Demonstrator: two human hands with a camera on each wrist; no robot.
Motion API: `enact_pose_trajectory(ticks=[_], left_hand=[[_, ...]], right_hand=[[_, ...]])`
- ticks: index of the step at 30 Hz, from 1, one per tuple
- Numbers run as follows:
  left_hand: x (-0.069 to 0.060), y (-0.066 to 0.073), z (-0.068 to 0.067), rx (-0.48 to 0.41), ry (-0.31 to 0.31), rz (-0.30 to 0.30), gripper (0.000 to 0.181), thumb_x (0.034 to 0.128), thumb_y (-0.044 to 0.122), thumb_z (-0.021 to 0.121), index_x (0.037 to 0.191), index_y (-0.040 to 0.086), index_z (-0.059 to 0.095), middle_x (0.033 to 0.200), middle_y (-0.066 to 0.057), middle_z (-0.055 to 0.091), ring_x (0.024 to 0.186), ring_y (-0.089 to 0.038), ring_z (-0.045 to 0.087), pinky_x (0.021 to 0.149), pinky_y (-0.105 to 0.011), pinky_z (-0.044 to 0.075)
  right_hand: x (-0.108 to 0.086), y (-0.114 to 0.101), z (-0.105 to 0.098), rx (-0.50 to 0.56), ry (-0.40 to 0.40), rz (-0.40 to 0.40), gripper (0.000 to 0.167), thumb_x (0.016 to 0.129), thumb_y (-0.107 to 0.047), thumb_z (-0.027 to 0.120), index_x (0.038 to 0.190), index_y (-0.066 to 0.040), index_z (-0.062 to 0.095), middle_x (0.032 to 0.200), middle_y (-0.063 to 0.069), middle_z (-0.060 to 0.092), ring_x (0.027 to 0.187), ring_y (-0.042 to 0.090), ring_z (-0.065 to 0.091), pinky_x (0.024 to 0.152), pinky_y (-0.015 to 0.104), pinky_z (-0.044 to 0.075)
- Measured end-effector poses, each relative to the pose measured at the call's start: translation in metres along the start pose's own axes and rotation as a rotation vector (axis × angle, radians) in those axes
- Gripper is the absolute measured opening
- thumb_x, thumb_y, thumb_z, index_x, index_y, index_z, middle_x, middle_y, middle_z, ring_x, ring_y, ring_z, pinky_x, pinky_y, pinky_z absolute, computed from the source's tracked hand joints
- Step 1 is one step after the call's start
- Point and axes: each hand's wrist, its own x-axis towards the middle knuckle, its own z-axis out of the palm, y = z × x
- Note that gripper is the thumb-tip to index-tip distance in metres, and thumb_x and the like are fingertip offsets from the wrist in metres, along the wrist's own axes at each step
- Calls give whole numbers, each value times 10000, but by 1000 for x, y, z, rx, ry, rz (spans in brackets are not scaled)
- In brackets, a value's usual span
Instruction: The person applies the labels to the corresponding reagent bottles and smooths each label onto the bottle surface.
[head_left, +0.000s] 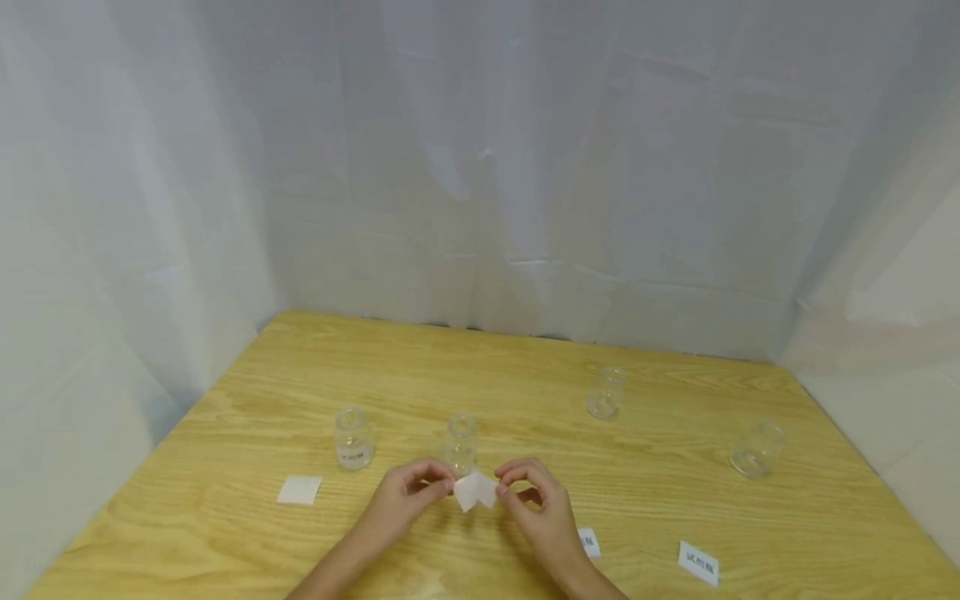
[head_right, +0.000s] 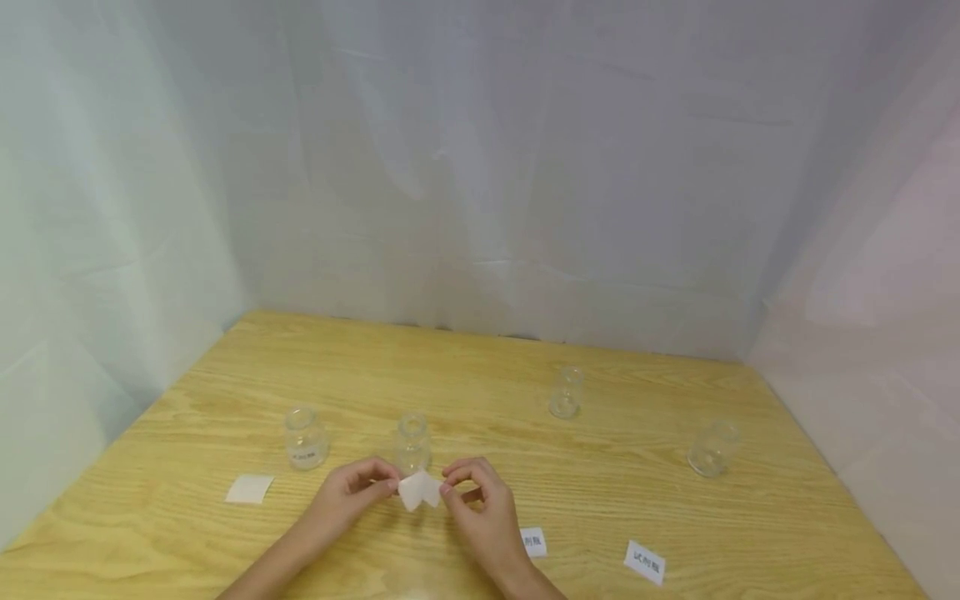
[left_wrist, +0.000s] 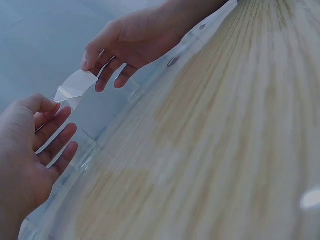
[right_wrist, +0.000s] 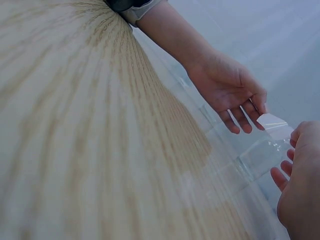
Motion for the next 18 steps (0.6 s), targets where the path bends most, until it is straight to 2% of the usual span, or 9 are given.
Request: enact_pose_trajectory(ticks=[4,8,12,18], left_hand=[[-1,0,-4,26,13,-14,105,884,82,597,913,-17,618,903,-95,607,832,-240,579,745,-316,506],[-1,0,-7,38,18,-31,100,882,79,594,914,-13,614,902,-97,603,827,-273,575,742,-329,507],[-1,-1,-9,54,40,-35,86,879,75,599,899,-7,614,893,-94,603,815,-261,578,735,-325,512],[0,-2,-19,86,92,-39,84,889,73,589,871,-3,619,843,-69,599,781,-234,579,707,-311,512]], right_hand=[[0,16,0,1,6,14,119,832,29,636,813,-81,596,975,106,606,902,170,550,653,302,497],[0,22,-1,9,3,11,104,841,-28,649,811,-113,598,964,73,607,897,165,551,660,297,496],[0,22,-1,13,2,14,92,845,-48,651,807,-114,599,950,59,608,891,177,554,661,298,496],[0,8,-1,-7,25,20,110,830,40,628,802,-59,590,925,79,604,866,173,553,640,286,488]])
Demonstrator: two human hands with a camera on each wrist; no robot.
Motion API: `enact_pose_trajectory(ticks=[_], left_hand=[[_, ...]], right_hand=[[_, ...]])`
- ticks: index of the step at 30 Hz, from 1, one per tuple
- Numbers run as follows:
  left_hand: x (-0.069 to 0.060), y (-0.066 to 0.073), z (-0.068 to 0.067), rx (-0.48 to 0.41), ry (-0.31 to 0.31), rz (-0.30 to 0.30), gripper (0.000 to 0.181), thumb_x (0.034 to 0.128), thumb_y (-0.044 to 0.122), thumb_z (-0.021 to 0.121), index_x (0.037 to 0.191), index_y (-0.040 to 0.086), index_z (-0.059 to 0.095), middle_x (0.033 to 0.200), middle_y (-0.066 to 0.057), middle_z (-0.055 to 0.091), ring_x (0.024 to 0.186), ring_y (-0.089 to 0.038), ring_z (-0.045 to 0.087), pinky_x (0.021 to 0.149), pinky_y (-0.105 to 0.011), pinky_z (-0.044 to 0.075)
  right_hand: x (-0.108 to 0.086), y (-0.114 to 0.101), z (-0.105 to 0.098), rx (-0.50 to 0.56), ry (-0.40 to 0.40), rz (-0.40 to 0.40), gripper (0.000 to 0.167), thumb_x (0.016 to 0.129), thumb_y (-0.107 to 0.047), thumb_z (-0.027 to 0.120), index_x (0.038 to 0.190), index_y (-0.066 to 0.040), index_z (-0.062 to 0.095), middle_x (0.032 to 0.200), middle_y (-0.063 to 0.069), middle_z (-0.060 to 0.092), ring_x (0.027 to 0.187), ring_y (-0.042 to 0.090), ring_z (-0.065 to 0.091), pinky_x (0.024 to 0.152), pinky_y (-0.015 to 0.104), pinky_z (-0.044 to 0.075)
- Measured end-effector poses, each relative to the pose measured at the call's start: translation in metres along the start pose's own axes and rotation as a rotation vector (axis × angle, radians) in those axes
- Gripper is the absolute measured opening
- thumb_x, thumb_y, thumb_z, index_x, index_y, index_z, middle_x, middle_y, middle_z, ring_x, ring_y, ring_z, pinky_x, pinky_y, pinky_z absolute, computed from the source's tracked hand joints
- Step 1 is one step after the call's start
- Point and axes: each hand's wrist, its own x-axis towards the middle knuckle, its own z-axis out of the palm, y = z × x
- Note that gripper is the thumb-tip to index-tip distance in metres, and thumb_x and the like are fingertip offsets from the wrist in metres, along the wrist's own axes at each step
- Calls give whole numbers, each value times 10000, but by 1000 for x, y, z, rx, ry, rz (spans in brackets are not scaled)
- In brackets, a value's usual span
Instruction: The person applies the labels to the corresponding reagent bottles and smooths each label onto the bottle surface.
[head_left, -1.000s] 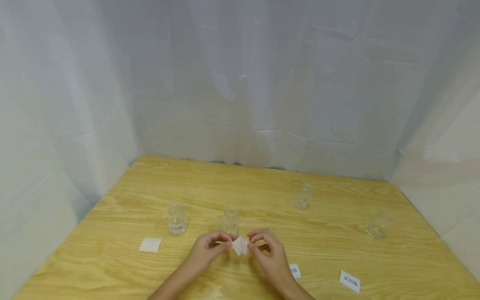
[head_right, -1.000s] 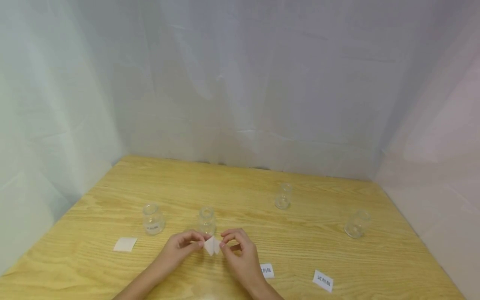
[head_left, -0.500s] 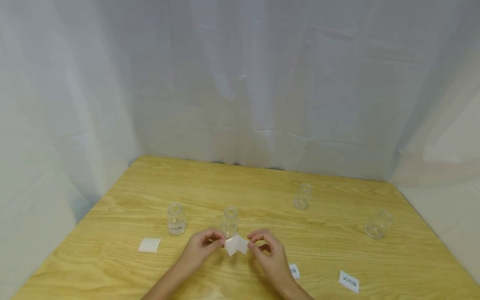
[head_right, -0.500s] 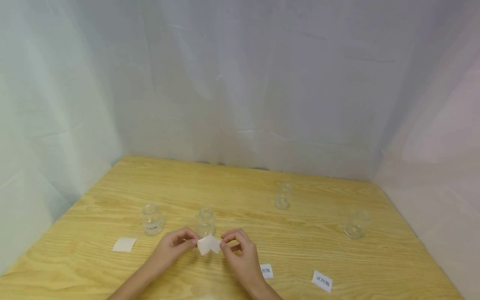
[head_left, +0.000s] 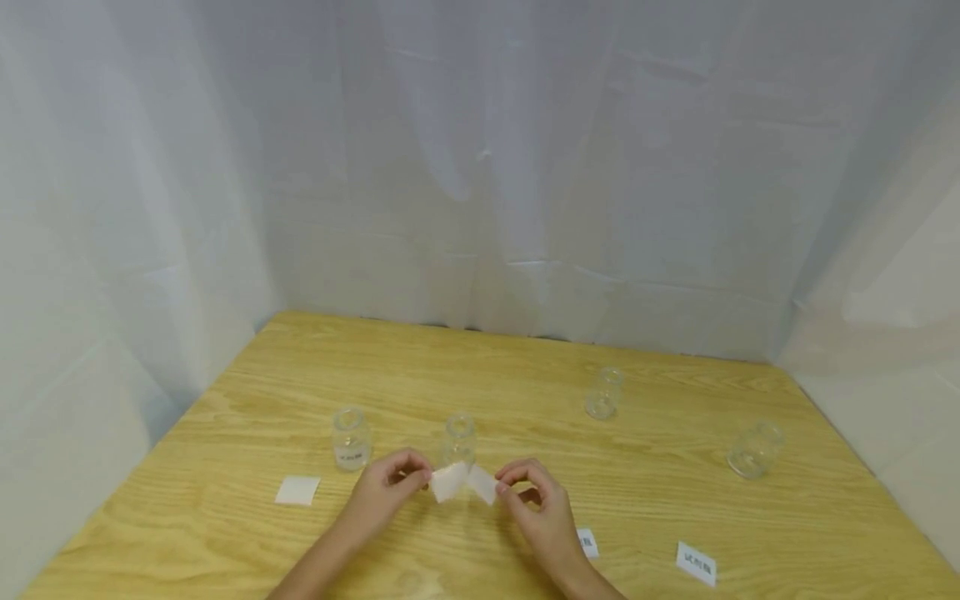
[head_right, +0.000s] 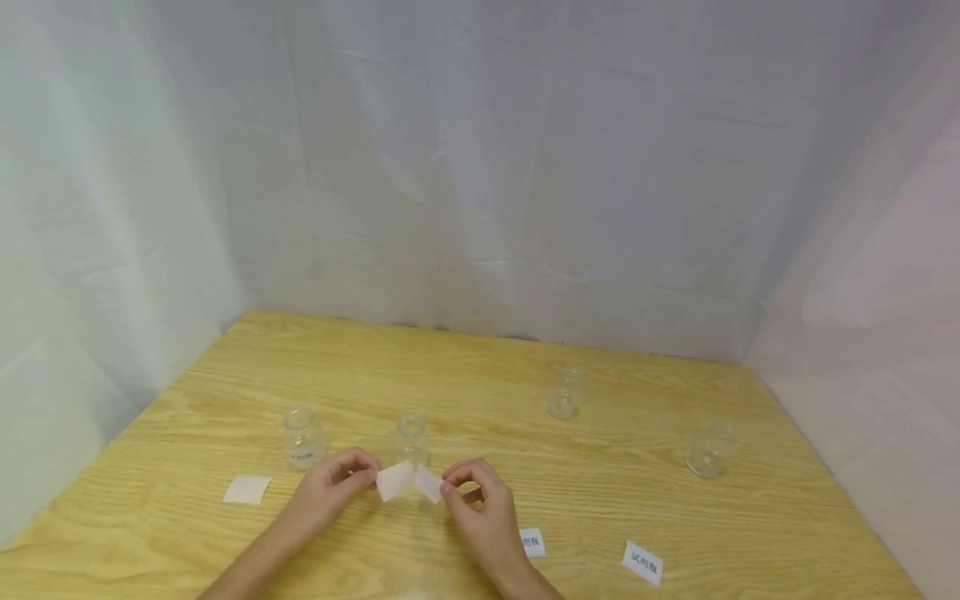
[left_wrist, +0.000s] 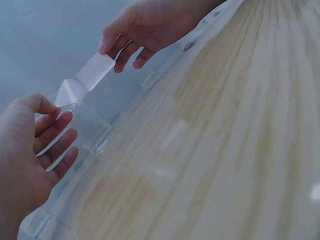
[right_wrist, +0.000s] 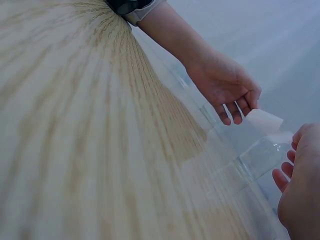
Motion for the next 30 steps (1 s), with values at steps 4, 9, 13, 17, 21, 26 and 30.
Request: enact_pose_trajectory(ticks=[4,9,13,17,21,26,30], left_hand=[[0,-2,-12,19,-40,-21,90,898,61,562,867,-8,611,829,-63,591,764,-216,569,687,-301,507],[-1,-3,-25,64,-199,-39,112,896,66,543,825,-4,594,756,-53,568,640,-151,502,545,-229,448],[-2,-4,-29,235,-247,-34,113,890,93,559,787,63,594,683,15,518,588,-87,438,493,-199,383],[-4,-7,-30,463,-210,-3,96,852,113,590,767,156,593,631,88,481,539,-50,417,458,-201,368],[-4,-9,-30,560,-192,36,106,832,118,614,757,188,591,624,119,479,533,-38,427,455,-215,390],[-3,-13,-29,599,-176,87,124,822,113,638,749,199,587,638,135,473,560,-24,437,478,-215,414],[-3,-13,-29,619,-160,102,133,809,114,652,741,206,583,639,141,468,565,-16,434,484,-210,413]], right_hand=[[0,-16,0,-16,14,10,101,820,73,616,789,-15,578,902,118,601,845,158,551,631,274,480],[0,-23,0,-21,22,38,93,815,80,615,782,1,580,885,121,606,829,146,553,626,263,474],[0,-22,-1,-13,22,38,95,814,79,616,787,-7,584,887,115,609,825,138,550,626,261,473],[0,-21,-1,-18,19,41,101,815,75,621,788,-15,584,882,113,614,816,121,547,622,258,472],[0,-21,-1,-25,21,47,105,812,77,624,789,-18,587,869,109,616,801,112,543,617,254,470],[1,-20,0,-26,23,45,102,810,78,626,795,-18,595,856,96,619,785,108,541,613,253,470],[1,-20,0,-25,21,45,99,808,77,626,799,-17,597,848,88,619,780,112,539,614,254,469]])
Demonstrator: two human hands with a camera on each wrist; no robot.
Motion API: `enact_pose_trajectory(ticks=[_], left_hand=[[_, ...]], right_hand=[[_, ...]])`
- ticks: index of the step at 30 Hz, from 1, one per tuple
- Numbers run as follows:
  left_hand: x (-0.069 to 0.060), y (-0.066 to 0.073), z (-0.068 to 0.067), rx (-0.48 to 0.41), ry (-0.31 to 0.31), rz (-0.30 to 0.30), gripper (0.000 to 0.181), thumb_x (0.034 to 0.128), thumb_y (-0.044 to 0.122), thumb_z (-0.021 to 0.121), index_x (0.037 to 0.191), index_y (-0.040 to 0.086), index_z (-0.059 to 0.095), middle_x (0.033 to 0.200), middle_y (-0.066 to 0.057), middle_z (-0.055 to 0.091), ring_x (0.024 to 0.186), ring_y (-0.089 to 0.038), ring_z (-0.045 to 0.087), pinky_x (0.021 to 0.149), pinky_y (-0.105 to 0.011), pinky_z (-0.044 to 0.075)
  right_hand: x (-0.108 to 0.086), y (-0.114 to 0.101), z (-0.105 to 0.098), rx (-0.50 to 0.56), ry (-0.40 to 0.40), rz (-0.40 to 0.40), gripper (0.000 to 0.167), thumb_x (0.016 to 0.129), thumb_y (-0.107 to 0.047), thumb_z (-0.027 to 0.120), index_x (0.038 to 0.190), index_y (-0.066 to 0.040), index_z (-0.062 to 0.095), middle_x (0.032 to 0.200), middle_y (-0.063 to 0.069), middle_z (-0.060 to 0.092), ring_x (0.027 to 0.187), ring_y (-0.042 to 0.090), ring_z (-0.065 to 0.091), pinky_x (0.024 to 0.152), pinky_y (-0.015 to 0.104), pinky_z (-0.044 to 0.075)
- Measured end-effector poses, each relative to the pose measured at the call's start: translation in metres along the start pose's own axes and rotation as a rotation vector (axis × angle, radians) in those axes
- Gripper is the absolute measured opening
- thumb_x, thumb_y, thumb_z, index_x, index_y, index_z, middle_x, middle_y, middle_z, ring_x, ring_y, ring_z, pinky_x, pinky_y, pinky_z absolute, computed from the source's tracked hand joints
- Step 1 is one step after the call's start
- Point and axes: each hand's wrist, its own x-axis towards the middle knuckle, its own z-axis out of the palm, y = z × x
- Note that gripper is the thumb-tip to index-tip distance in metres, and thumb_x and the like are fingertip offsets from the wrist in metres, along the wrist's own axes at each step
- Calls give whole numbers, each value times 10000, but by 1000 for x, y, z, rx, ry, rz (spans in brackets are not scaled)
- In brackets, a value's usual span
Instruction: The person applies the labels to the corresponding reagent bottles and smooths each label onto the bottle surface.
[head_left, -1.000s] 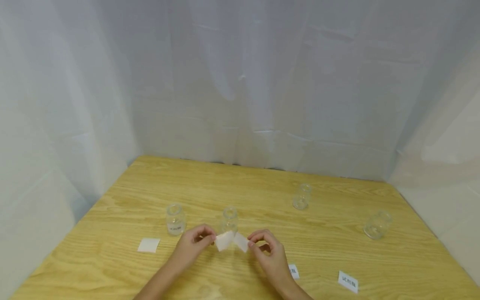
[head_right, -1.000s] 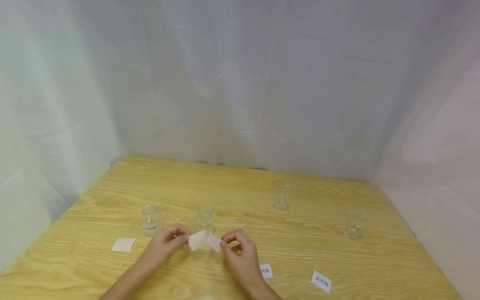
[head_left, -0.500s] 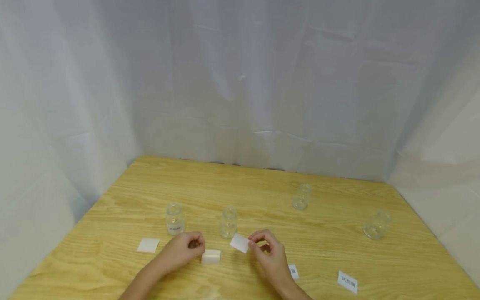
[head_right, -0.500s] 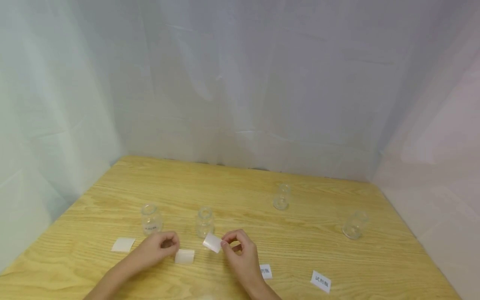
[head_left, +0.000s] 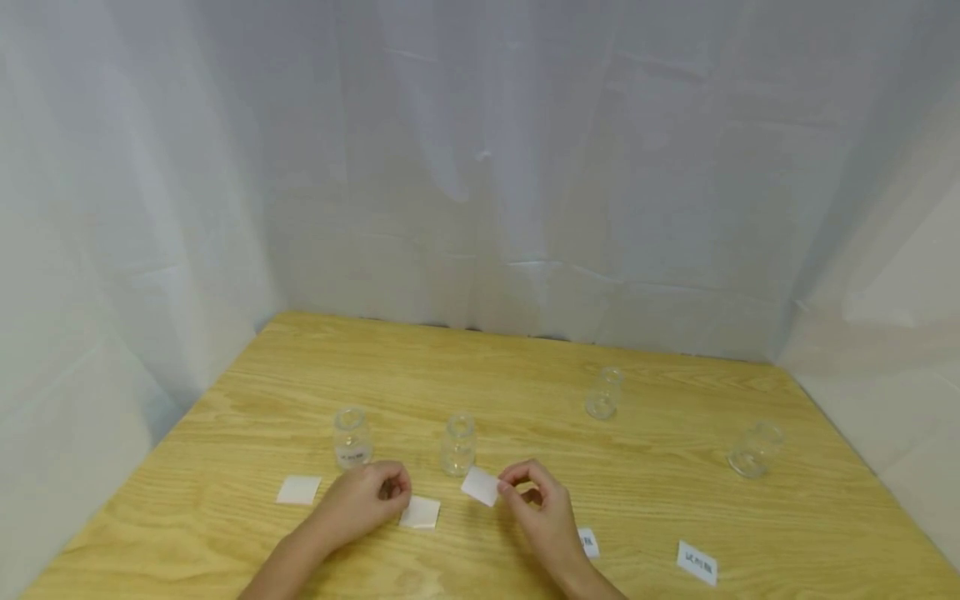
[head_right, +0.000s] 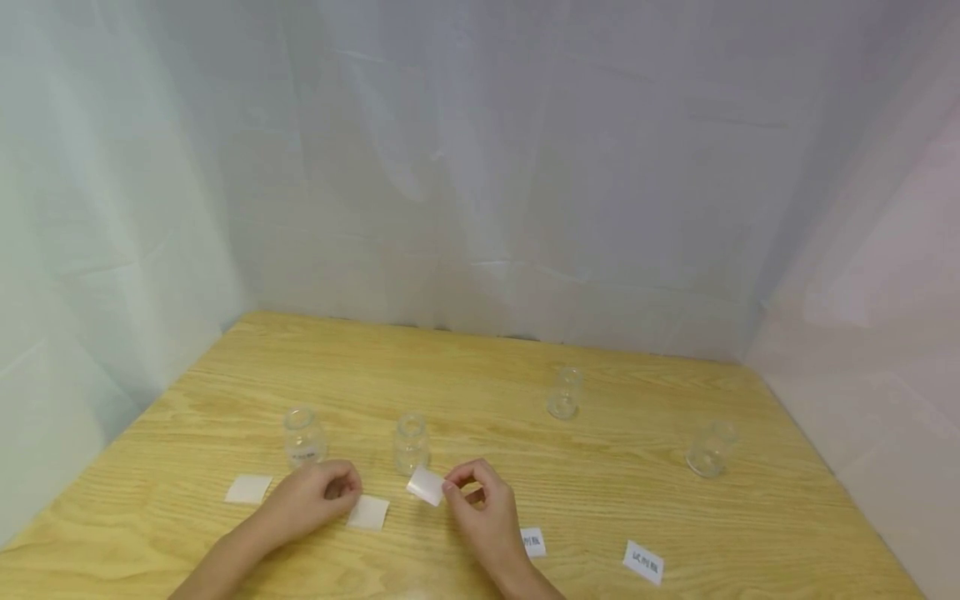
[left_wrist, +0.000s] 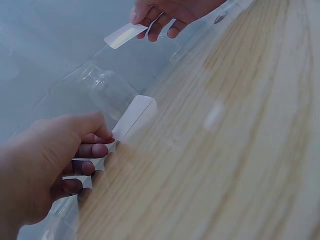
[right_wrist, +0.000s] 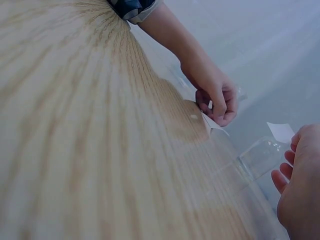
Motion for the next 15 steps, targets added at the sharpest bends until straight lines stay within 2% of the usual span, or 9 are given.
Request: enact_pose_trajectory(ticks=[7,15], left_hand=[[0,0,1,47,33,10,129,795,120,665,743,207,587,631,150,451,554,-4,416,475,-202,398],[0,0,3,41,51,2,103,815,123,655,772,198,599,648,152,468,571,-4,434,500,-199,410]], right_hand=[[0,0,0,-6,-1,8,106,804,86,624,797,-17,600,835,54,620,778,109,539,617,254,469],[0,-2,0,-13,-14,31,94,813,82,617,806,-10,601,828,43,617,781,109,533,623,253,467]])
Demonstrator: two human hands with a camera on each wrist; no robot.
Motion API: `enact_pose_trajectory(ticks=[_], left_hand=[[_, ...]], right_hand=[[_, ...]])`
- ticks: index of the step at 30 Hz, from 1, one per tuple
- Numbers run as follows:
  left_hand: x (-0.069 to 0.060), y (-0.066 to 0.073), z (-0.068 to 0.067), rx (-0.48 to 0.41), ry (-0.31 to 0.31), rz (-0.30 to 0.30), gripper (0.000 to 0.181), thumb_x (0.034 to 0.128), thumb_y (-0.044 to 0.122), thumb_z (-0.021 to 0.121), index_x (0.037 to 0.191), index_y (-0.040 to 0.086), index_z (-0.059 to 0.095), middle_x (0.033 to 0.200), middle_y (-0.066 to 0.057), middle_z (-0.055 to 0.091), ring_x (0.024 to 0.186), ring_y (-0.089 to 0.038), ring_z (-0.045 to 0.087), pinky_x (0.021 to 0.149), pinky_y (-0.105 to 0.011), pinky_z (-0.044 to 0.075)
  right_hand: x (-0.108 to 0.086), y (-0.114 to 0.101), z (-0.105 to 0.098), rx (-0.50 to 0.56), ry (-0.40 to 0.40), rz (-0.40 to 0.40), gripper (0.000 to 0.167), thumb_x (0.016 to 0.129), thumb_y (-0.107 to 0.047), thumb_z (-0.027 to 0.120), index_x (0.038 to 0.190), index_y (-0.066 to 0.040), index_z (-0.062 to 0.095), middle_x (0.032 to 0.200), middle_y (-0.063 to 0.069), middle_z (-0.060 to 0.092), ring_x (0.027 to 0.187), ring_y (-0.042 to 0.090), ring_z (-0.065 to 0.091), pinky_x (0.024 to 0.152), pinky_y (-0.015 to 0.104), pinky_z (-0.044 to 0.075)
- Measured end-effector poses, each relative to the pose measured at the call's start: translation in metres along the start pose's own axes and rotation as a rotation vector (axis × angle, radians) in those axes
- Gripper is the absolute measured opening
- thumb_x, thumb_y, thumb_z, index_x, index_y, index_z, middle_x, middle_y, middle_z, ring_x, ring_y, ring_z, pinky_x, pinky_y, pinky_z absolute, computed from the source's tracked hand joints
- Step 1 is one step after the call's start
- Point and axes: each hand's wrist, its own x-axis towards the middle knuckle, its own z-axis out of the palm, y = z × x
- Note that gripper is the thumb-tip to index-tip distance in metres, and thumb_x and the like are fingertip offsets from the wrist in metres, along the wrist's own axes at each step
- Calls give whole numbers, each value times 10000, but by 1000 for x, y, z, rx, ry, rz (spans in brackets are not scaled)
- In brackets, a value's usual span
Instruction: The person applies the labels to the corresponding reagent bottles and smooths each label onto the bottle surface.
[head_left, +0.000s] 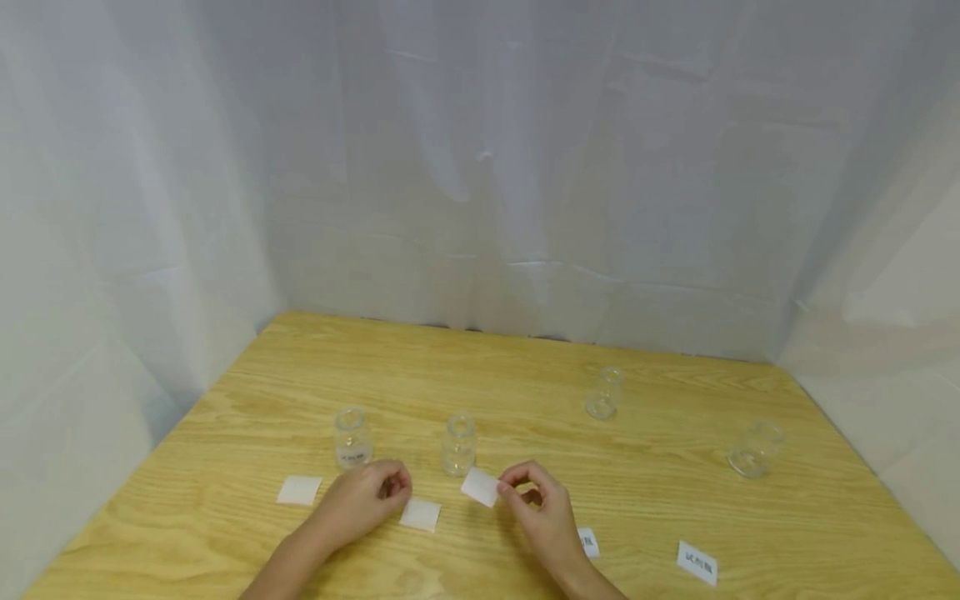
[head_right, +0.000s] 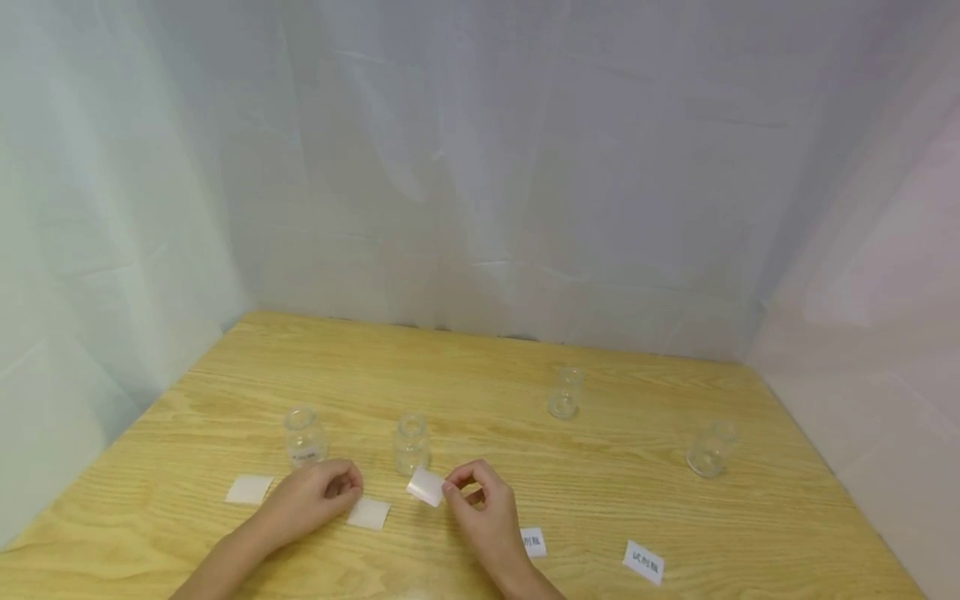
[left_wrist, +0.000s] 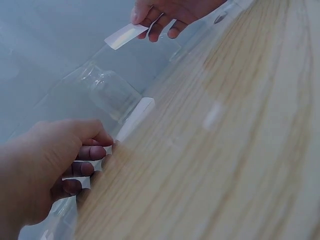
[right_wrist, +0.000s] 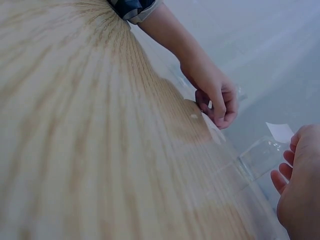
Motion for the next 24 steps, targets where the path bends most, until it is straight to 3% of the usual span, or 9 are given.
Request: enact_pose_trajectory(ticks=[4,6,11,14,18,24], left_hand=[[1,1,2,-27,52,11,95,828,116,658,799,190,607,673,160,481,588,2,442,513,-194,418],[2,4,5,-54,131,71,96,822,94,673,822,171,616,710,159,501,608,-1,454,515,-188,429],[7,24,19,-116,419,348,91,830,114,675,895,87,618,837,93,567,725,-74,501,595,-197,461],[11,40,30,-129,543,489,125,877,199,632,903,77,620,867,47,599,791,-129,524,725,-208,451],[12,56,43,-91,593,565,176,889,262,618,880,89,648,867,28,632,822,-143,536,808,-211,414],[11,64,55,-41,560,524,194,820,259,677,918,91,669,918,46,648,836,-109,522,767,-243,450]], right_hand=[[0,-1,1,-4,7,-5,90,809,80,624,802,-6,600,816,40,611,774,102,529,617,252,471],[0,-1,1,-3,10,-11,95,806,83,625,797,-9,601,810,33,609,769,101,528,612,253,472],[0,-2,1,-1,-1,-14,107,809,94,613,802,-13,602,814,36,609,770,101,525,613,256,477],[1,-3,0,-6,-16,-8,51,825,63,612,807,18,597,826,50,610,777,106,523,621,261,478],[1,-3,-1,-15,-46,-2,45,843,14,616,817,38,588,841,65,607,790,117,527,643,267,478],[1,-1,-1,12,-73,27,47,845,17,616,809,7,586,853,64,614,808,125,543,660,266,477]])
